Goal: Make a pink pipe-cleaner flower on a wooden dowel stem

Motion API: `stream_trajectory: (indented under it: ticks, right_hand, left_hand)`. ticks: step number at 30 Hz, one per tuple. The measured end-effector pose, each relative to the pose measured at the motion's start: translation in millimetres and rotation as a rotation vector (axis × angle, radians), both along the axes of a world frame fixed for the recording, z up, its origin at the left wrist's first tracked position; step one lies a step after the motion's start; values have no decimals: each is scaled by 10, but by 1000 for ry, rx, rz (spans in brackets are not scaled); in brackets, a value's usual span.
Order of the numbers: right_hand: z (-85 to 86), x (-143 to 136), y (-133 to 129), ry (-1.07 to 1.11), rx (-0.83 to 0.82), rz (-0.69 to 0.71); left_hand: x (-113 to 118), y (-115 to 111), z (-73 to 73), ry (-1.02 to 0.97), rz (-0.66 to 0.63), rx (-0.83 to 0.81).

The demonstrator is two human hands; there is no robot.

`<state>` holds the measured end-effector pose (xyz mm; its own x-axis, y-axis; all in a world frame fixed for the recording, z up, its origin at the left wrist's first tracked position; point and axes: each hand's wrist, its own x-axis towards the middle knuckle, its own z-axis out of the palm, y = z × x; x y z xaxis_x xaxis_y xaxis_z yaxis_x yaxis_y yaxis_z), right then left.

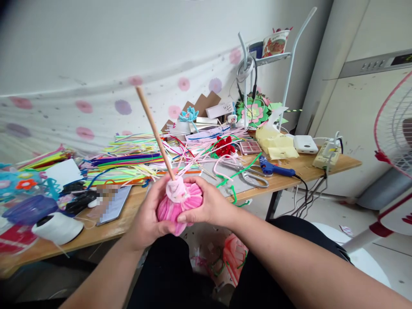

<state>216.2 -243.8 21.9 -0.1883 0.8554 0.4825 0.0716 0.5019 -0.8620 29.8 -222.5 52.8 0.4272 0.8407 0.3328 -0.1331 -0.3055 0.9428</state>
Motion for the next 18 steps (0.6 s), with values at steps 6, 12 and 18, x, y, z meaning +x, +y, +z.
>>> stream_trajectory:
  ticks: [6,12,18]
  right_hand:
    - [-107,-180,-89,220,31,1]
    - [-125,-135,-99,-201,288,-325]
    - [61,6,-65,-323,455,-258]
  left_hand:
    - [251,-260,-169,-103,-115,-67]
    - [278,-324,-163,-54,67,-96]
    - [204,-274,-183,222,248,127]
